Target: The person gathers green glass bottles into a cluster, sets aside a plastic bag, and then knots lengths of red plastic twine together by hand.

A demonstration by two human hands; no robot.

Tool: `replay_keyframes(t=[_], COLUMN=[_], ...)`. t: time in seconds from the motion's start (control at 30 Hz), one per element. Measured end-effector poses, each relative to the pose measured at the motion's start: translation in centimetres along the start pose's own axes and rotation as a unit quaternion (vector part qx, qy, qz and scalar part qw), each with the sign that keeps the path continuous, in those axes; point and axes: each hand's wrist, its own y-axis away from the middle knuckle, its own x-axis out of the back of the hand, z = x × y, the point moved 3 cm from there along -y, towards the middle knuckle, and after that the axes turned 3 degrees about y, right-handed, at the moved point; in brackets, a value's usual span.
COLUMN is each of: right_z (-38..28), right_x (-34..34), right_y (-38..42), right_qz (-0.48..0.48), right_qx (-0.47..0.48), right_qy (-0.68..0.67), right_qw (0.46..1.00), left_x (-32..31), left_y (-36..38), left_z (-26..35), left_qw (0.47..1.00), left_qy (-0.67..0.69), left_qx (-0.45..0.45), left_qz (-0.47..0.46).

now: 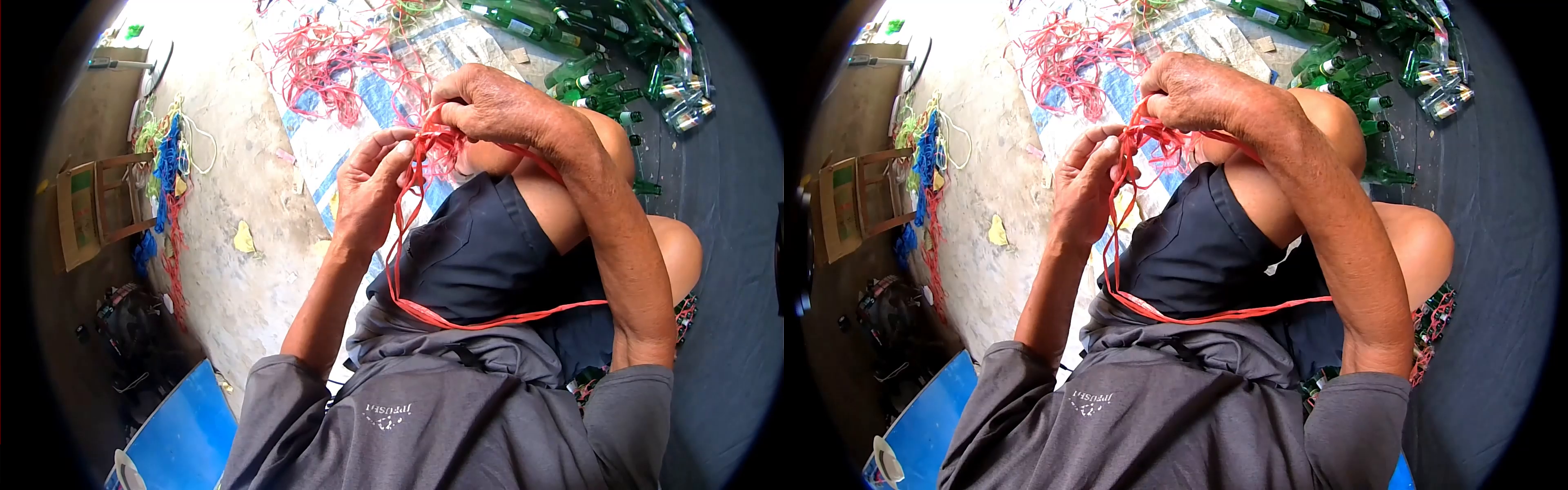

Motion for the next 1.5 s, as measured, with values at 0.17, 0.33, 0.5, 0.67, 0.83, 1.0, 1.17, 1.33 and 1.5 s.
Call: replay_keyframes(t=[0.17,0.33,0.5,0.67,0.83,1.0,1.17,1.33,1.5], right_z=[0.1,-0.1,0.3,0.1,-0.2,0.9,0.9,1.2,1.5], right_x=[0.0,0.4,0.2,0.4,1.0,0.9,1.1,0.9,1.1], right_y=[-0.1,0.3,0.0,0.2,0.4,-0.1,0.0,-0.1,-0.2], right_qz=[0.043,0.067,0.076,0.092,0.111,0.173,0.167,0.193,0.211], right_qx=[0.028,0.019,0.001,-0.002,-0.006,0.005,-0.021,-0.018,-0.023], right_qy=[-0.010,0.025,0.014,0.034,0.052,0.100,0.101,0.095,0.100], right_qw=[0.999,0.997,0.997,0.995,0.992,0.980,0.981,0.976,0.972], left_x=[-0.6,-0.7,-0.5,-0.3,0.0,0.4,0.7,0.5,0.6], left_y=[-0.5,-0.6,-0.6,-0.7,-0.5,-0.5,-0.3,-0.1,-0.1], left_z=[0.0,0.1,-0.1,-0.2,-0.2,-0.4,-0.4,-0.3,0.1], left_qw=[0.996,0.993,0.995,0.996,0.995,0.996,0.997,0.996,0.998], left_qy=[-0.080,-0.109,-0.087,-0.086,-0.085,-0.074,-0.074,-0.075,-0.048], left_qx=[-0.043,-0.051,-0.040,-0.033,-0.043,-0.043,-0.035,-0.036,-0.022], left_qz=[-0.012,0.002,0.005,0.003,-0.004,-0.005,0.005,0.022,0.025])
